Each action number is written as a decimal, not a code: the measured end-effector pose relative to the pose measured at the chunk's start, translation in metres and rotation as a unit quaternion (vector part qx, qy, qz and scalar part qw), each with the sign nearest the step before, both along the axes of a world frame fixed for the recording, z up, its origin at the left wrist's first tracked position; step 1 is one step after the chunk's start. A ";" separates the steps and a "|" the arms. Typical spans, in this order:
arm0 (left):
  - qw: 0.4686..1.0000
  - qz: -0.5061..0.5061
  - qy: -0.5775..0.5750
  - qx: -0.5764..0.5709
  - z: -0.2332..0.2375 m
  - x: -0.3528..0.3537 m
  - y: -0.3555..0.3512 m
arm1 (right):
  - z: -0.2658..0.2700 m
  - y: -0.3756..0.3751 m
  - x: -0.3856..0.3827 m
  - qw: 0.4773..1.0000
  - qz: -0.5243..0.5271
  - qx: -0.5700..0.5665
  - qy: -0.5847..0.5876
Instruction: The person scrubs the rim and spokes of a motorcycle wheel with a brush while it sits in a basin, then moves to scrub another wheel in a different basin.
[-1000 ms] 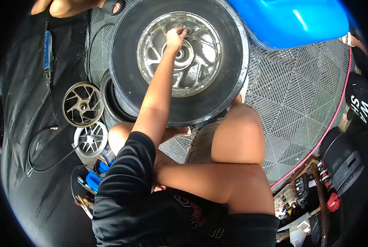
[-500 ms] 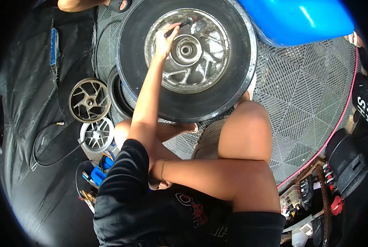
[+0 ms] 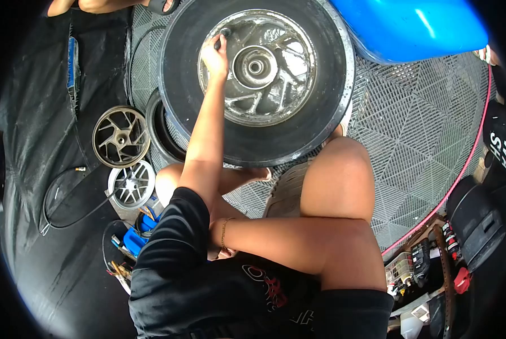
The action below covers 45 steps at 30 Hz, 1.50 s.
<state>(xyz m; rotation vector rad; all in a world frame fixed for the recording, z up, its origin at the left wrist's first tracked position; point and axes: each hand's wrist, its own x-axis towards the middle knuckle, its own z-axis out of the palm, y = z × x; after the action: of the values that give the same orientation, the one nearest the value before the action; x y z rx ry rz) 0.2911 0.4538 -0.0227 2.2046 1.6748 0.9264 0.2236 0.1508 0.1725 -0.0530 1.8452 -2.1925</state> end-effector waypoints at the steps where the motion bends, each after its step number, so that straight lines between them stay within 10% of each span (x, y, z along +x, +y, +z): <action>1: 1.000 0.000 -0.001 0.000 -0.005 0.005 0.002 | 0.000 0.000 -0.001 1.000 0.002 -0.001 -0.003; 9: 0.989 -0.119 -0.070 0.053 -0.001 0.040 -0.019 | 0.001 -0.001 -0.003 1.000 0.003 0.011 -0.002; 20: 0.969 -0.142 0.189 0.076 -0.007 -0.044 -0.015 | 0.001 0.003 0.000 1.000 0.001 0.029 -0.002; 24: 0.998 -0.009 0.047 -0.052 -0.002 -0.042 -0.039 | 0.003 0.004 0.003 0.999 -0.005 0.035 0.001; 27: 0.986 -0.125 0.065 0.083 0.003 -0.023 -0.047 | 0.003 0.006 0.004 0.999 -0.005 0.040 0.004; 45: 0.967 -0.188 0.123 -0.121 -0.043 0.061 -0.003 | -0.002 0.016 0.005 0.998 -0.020 0.056 0.000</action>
<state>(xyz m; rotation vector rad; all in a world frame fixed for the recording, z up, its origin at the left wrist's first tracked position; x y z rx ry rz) 0.3522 0.4510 -0.0655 2.4156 1.3009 0.3468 0.2291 0.1666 0.1703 0.0057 1.9824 -2.1092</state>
